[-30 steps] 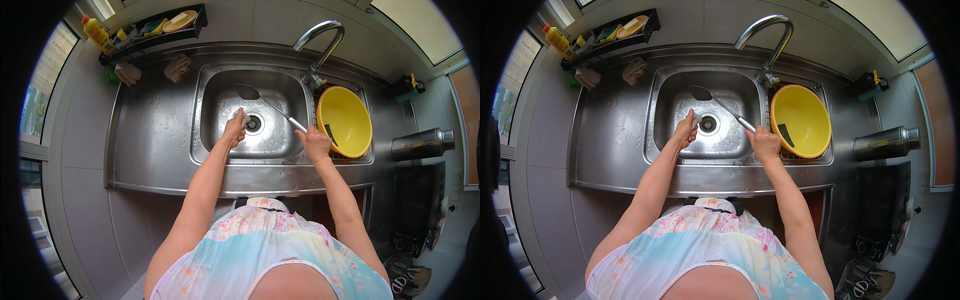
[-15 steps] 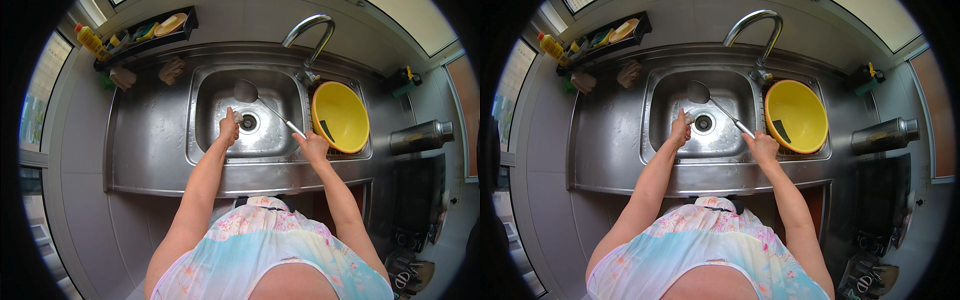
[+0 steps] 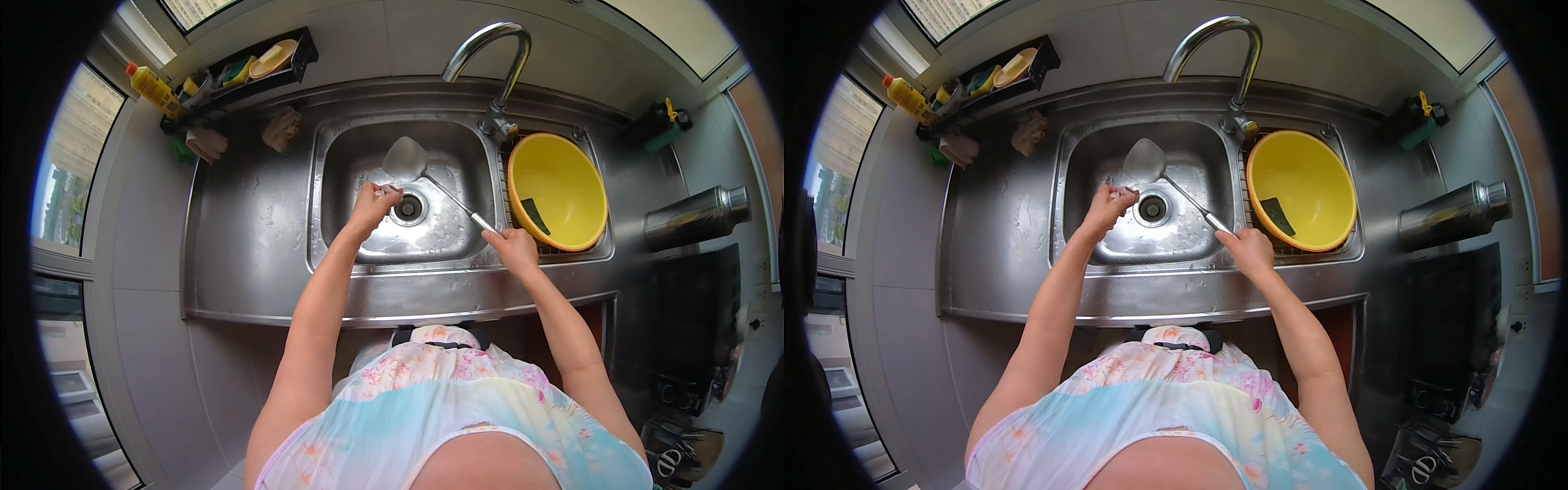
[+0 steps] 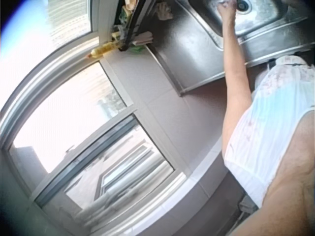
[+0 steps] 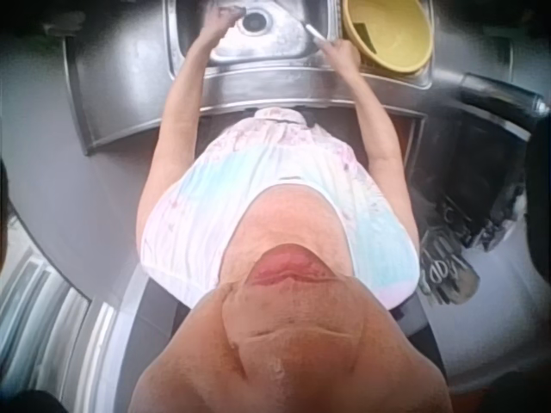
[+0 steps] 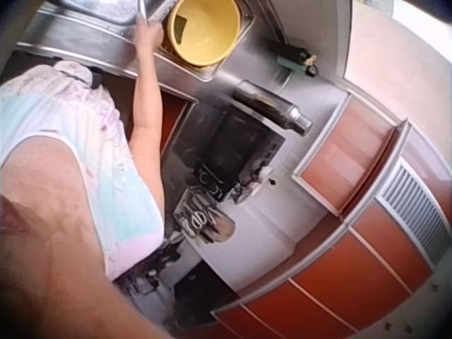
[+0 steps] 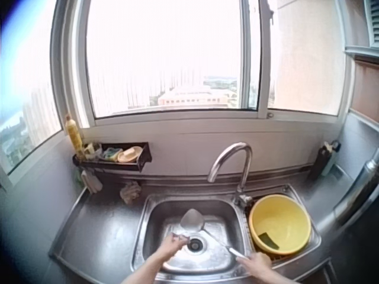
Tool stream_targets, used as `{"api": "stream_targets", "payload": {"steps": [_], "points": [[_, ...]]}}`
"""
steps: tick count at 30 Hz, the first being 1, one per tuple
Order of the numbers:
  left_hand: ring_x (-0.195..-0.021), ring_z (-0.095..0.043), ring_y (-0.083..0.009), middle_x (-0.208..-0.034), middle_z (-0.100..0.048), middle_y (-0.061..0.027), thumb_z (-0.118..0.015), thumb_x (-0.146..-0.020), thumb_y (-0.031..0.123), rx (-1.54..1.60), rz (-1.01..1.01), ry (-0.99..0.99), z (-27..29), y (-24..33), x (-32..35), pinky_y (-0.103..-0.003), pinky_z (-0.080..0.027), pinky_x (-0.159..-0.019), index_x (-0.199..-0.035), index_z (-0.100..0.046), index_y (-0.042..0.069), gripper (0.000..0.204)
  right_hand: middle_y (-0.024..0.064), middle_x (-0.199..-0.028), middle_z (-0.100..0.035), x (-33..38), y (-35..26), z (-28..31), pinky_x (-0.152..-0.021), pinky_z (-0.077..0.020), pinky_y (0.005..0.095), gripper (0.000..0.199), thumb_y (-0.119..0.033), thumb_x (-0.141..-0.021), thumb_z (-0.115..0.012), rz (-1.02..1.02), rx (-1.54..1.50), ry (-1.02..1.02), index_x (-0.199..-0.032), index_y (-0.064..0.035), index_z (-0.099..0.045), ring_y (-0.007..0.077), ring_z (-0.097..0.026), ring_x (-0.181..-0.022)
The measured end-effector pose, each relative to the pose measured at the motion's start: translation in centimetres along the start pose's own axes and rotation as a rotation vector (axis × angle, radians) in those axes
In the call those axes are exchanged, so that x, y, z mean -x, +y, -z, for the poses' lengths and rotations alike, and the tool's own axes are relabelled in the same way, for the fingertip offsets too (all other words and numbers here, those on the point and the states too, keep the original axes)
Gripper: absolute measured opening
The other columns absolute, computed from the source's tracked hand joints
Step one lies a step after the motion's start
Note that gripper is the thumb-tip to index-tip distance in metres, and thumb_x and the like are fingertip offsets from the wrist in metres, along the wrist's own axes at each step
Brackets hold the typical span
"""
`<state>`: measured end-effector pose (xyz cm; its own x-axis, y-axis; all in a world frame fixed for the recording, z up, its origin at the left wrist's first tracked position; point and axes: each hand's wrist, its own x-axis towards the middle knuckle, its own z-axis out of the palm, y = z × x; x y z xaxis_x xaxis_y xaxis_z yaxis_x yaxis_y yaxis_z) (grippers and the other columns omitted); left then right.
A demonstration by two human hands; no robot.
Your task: The person washes a wok, a ladle, and a pot lid in the kitchen sink using a cloth and running water. They scrub the interior and exterior of the wok, rinse it thoroughly, and then wipe it dry with a cloth. The person also washes the ladle and the pot lid, placing them aside after cleaning.
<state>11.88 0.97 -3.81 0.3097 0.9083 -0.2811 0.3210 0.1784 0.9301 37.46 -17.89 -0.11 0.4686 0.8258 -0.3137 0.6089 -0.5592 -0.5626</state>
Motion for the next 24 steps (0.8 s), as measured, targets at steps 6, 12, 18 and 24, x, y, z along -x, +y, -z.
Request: {"api": "stream_targets", "payload": {"steps": [6, 12, 18, 24], "points": [[-0.046, -0.046, -0.0017, -0.072, -0.063, -0.0040, -0.058, -0.090, 0.046, 0.415, 0.004, -0.135, 1.4, 8.3, 3.9, -0.017, -0.032, -0.038, -0.088, -0.057, 0.005, 0.041, 0.0174, -0.056, -0.057, 0.5, 1.8, 2.3, -0.056, -0.0425, 0.0431, 0.059, -0.055, -0.077, -0.064, -0.016, -0.120, -0.038, -0.060, 0.0014, -0.059, 0.0331, -0.058, -0.056], [-0.063, -0.064, -0.0272, -0.067, -0.064, -0.0107, -0.045, -0.091, 0.058, -0.790, -0.042, 0.272, 0.6, 2.2, -0.4, -0.040, -0.049, -0.062, -0.066, -0.066, 0.007, 0.061, 0.0174, -0.053, -0.056, -0.5, 4.1, 4.1, -0.055, -0.0427, 0.0431, 0.059, -0.053, -0.079, -0.063, 0.105, -0.196, -0.067, -0.059, 0.0025, -0.059, 0.0322, -0.057, -0.053], [-0.079, -0.067, -0.0203, -0.090, -0.069, -0.0102, -0.052, -0.092, 0.050, 0.940, 0.094, -0.188, -0.1, 7.4, 4.8, -0.030, -0.056, -0.072, -0.088, -0.066, 0.004, 0.048, 0.0177, -0.057, -0.059, 0.7, 4.1, 8.0, -0.058, -0.0456, 0.0432, 0.058, -0.054, -0.080, -0.061, 0.137, -0.102, -0.098, -0.063, 0.0013, -0.063, 0.0337, -0.061, -0.059], [-0.097, -0.063, -0.0236, -0.113, -0.061, -0.0123, -0.056, -0.085, 0.002, 1.059, -0.145, 0.085, 1.7, 7.9, 9.3, -0.035, -0.056, -0.082, -0.115, -0.053, 0.000, 0.031, 0.0192, -0.060, -0.060, 4.5, 3.6, 8.9, -0.060, -0.0458, 0.0443, 0.058, -0.054, -0.080, -0.061, 0.151, -0.061, -0.112, -0.065, 0.0011, -0.064, 0.0353, -0.061, -0.061]]}}
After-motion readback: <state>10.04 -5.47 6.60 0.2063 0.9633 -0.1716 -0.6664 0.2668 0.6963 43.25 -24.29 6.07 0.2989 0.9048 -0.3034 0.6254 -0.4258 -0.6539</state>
